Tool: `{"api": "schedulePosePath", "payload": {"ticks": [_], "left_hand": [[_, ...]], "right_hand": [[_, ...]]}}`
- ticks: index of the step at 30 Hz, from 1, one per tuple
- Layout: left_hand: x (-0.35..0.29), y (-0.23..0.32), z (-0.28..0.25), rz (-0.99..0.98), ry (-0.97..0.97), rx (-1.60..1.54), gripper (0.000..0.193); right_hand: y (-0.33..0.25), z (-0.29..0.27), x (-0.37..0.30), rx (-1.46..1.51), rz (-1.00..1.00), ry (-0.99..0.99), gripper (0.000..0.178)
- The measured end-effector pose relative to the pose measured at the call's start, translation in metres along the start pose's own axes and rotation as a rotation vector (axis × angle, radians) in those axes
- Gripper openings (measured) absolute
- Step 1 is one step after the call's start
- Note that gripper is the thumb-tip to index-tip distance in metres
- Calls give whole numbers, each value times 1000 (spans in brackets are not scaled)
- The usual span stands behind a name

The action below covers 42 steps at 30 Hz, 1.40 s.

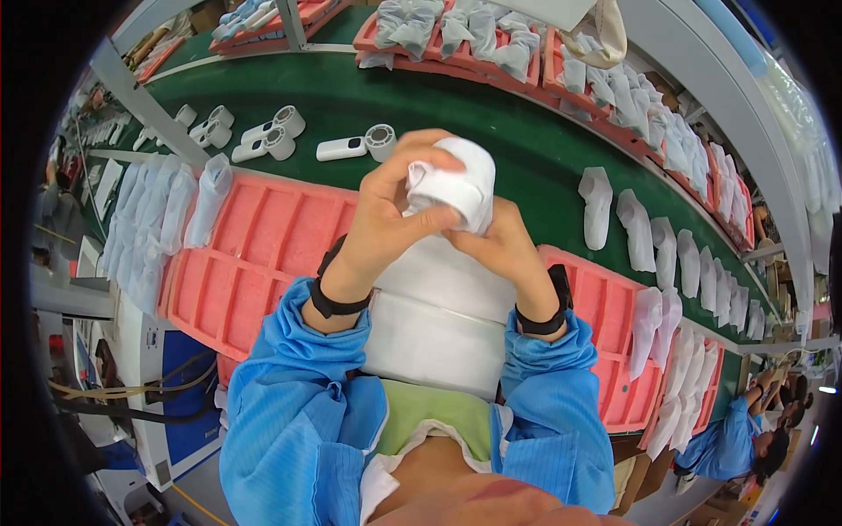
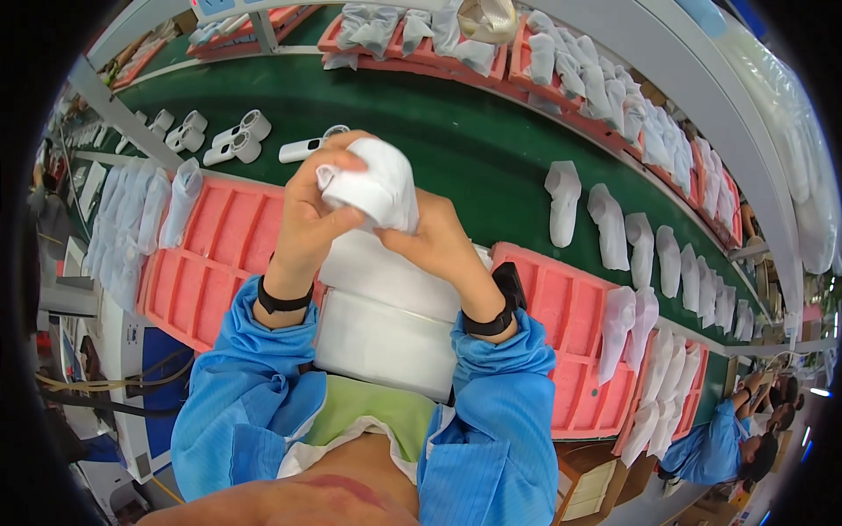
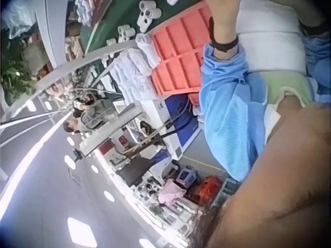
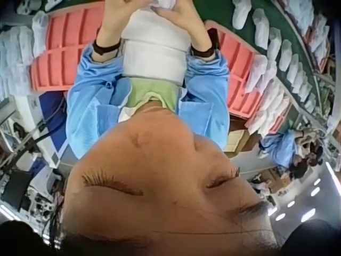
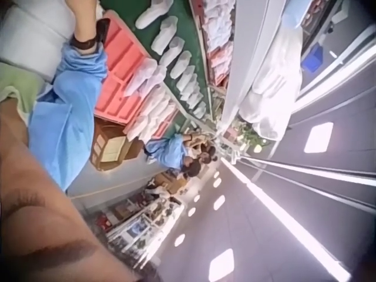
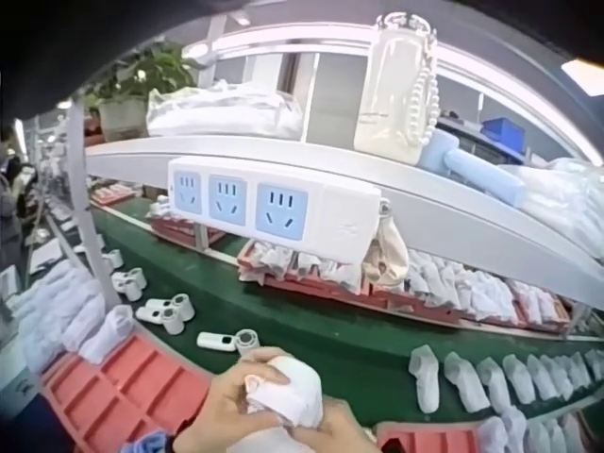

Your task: The person picks up a handheld fan and a plastic bag, slides the fan into the bag, and wraps the bag around it. This process is repeated for several fans and bags.

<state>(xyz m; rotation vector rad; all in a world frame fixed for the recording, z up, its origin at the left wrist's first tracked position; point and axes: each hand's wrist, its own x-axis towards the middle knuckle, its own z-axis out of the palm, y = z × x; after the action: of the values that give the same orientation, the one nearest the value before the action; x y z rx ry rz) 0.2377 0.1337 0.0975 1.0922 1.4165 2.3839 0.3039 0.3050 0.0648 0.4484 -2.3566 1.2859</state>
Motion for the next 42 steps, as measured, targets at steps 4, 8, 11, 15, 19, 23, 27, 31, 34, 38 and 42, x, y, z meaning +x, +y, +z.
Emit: {"api": "schedulePosePath", "payload": {"ticks": [4,8,11,15,19,23,27,31,34,38,42], "left_hand": [[-1,-1,3,35,220,203,41],[-4,-10,7,233,271,564,36],[-7,-15,13,406,293,597,31],[-10,-9,15,492,210,894,23],[0,-9,-5,389,268,878,19],[22,-32,-53,59,440,697,21],[25,-92,-89,-127,380,897,43],[9,-159,-132,-92,312,1267,65],[14,-153,-115,-123,212,1374,73],[21,-124,-93,-312,27,1301,73],[21,-117,-83,-332,-90,1154,74]], "right_hand": [[-2,-3,0,-261,116,156,40],[-22,3,0,-467,163,255,32],[-23,9,-1,-475,166,252,29],[-17,8,-2,-392,183,287,27],[-12,-6,-5,-221,245,192,26],[12,-21,-6,-135,382,-24,28],[93,-38,-6,-505,665,211,34],[153,-36,-28,-907,850,80,39],[137,-42,-27,-912,613,233,49],[105,-25,-14,-703,421,187,58],[77,6,-4,-523,279,128,63]]}}
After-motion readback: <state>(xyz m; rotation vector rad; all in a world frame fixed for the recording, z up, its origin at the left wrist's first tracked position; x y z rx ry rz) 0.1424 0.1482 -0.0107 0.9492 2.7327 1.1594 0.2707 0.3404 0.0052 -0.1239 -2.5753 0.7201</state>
